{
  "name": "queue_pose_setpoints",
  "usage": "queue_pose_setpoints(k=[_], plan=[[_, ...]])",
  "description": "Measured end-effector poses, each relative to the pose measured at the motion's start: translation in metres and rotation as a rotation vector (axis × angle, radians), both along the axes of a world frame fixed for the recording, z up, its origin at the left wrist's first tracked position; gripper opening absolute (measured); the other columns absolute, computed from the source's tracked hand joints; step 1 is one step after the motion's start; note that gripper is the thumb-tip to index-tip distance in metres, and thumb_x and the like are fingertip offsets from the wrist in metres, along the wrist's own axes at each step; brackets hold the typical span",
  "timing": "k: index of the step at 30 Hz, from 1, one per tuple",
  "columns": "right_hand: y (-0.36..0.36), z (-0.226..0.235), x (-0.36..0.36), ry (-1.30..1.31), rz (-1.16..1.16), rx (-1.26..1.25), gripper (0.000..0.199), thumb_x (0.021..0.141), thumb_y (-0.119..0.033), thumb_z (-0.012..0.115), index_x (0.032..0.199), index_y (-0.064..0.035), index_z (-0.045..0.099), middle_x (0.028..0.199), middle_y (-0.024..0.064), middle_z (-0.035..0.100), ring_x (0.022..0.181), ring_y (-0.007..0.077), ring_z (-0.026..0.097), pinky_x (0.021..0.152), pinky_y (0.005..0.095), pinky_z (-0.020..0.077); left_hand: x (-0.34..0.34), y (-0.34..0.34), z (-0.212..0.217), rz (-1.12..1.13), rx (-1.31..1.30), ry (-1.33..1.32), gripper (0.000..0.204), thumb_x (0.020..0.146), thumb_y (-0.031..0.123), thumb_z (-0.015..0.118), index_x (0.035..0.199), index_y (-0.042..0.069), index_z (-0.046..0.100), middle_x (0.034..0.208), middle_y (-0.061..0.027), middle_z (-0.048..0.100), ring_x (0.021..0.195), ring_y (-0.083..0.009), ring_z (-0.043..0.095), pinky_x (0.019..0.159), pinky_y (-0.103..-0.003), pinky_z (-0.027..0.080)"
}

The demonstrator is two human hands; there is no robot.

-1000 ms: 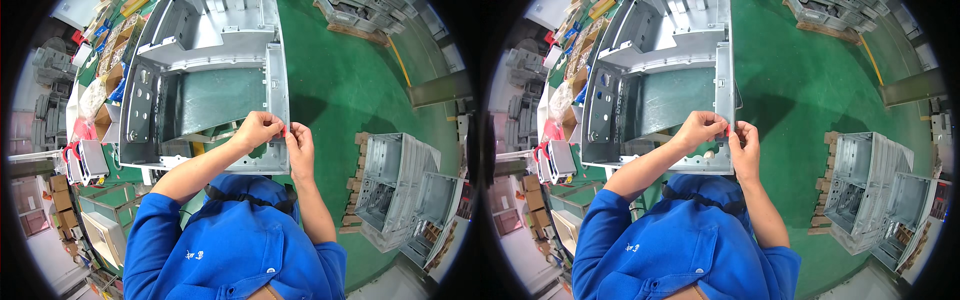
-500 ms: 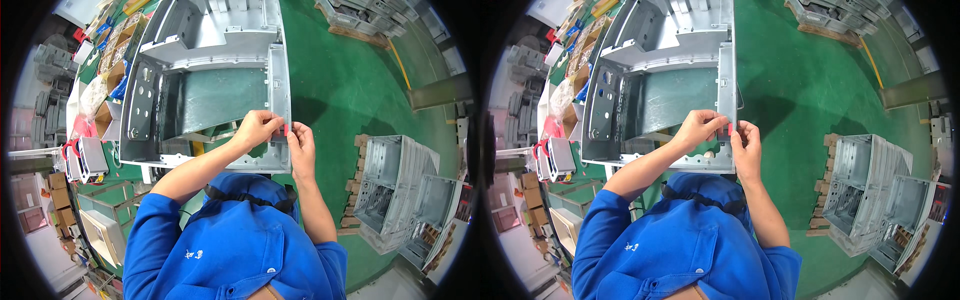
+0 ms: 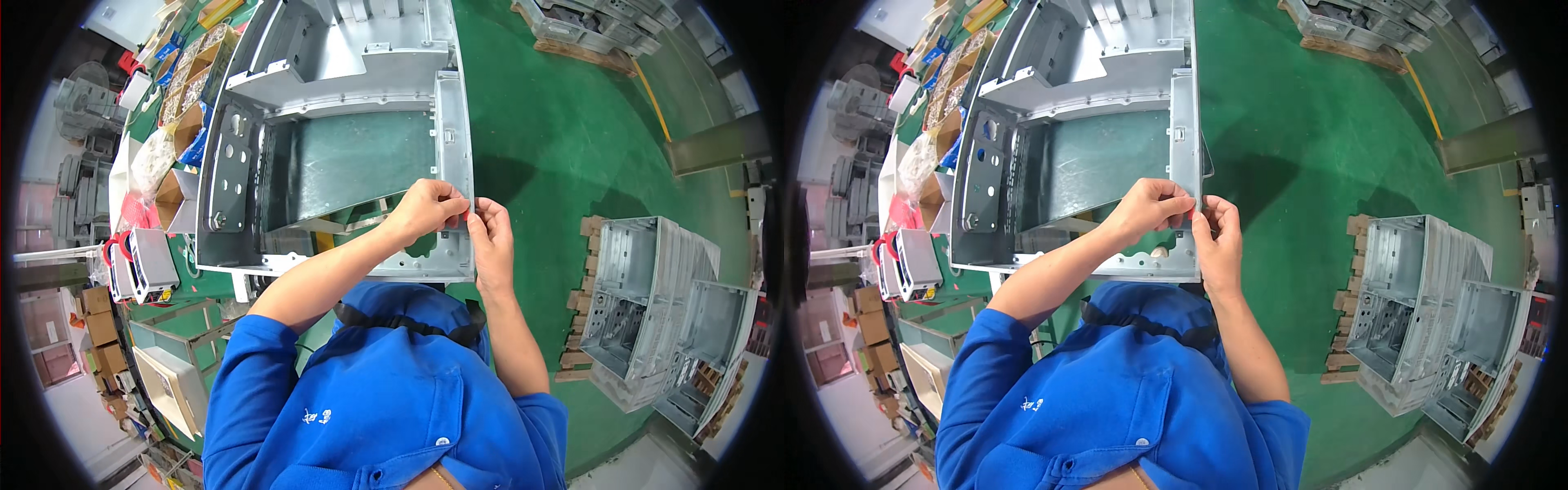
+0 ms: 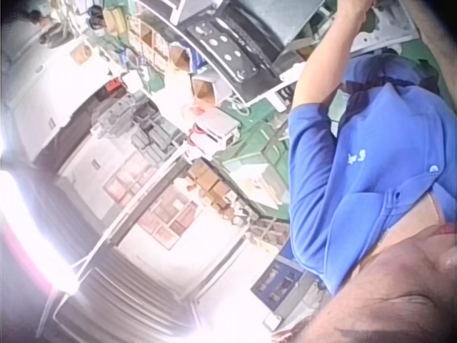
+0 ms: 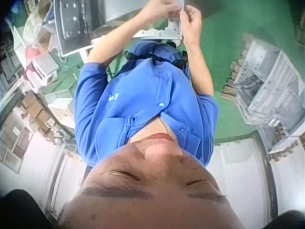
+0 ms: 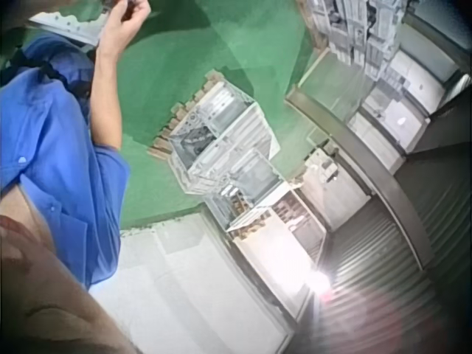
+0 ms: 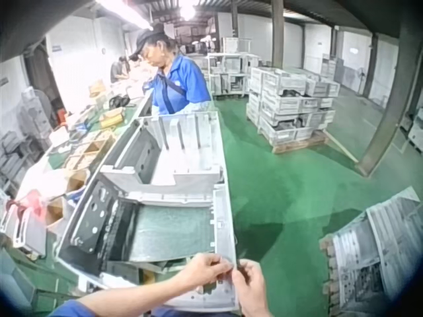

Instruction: Moving metal chassis parts and applying pink tape strips to seal or mark the seams of a metal enclosure.

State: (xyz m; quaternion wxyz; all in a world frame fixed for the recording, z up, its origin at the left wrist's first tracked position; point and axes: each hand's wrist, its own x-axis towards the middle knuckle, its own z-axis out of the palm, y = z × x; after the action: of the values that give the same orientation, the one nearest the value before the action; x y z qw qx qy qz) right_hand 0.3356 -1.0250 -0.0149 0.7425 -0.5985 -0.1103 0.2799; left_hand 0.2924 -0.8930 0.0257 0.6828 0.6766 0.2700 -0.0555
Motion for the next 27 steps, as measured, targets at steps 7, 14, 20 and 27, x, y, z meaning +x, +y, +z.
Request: queue_pose_setpoints(k=[7, 14, 20, 27], plan=[[-0.001, 0.007, 0.002, 0.023, 0.017, -0.011, 0.026, 0.082, -0.007, 0.052, 0.105, 0.0014, 0.043, 0.088, 0.0049, 0.051, 0.077, 0.0085, 0.047, 0.071, 0.0219, 0.0401, -0.006, 0.005, 0.011, 0.003, 0.127, 0.03, 0.024, 0.082, 0.023, 0.054, 0.081, 0.0, 0.061, 0.056, -0.0021, 0.053, 0.046, -0.0051, 0.041, 0.041, -0.02, 0.032], [0.006, 0.013, 0.01, 0.082, 0.035, -0.054, 0.029, 0.082, -0.009, 0.053, 0.106, 0.0029, 0.042, 0.09, 0.0074, 0.052, 0.08, 0.01, 0.048, 0.073, 0.0235, 0.0403, -0.008, 0.001, -0.003, 0.017, -0.08, -0.01, 0.018, 0.081, 0.019, 0.057, 0.082, 0.001, 0.06, 0.059, -0.0021, 0.053, 0.047, -0.0045, 0.04, 0.042, -0.019, 0.031], [0.006, 0.012, 0.009, 0.126, 0.058, -0.037, 0.029, 0.082, -0.011, 0.052, 0.106, 0.0035, 0.043, 0.094, 0.0082, 0.052, 0.085, 0.0113, 0.049, 0.076, 0.0251, 0.0397, -0.026, 0.004, 0.004, 0.071, -0.092, -0.011, 0.018, 0.081, 0.017, 0.056, 0.084, 0.0, 0.06, 0.06, -0.0019, 0.053, 0.047, -0.0042, 0.039, 0.042, -0.018, 0.031], [0.008, 0.008, 0.009, 0.097, 0.069, -0.026, 0.029, 0.082, -0.008, 0.052, 0.106, 0.0042, 0.043, 0.096, 0.0082, 0.052, 0.087, 0.0119, 0.048, 0.079, 0.0254, 0.0392, -0.059, 0.002, 0.012, -0.004, 0.124, -0.104, 0.017, 0.082, 0.016, 0.054, 0.083, -0.001, 0.058, 0.06, -0.0012, 0.054, 0.051, -0.0045, 0.044, 0.046, -0.02, 0.036]])
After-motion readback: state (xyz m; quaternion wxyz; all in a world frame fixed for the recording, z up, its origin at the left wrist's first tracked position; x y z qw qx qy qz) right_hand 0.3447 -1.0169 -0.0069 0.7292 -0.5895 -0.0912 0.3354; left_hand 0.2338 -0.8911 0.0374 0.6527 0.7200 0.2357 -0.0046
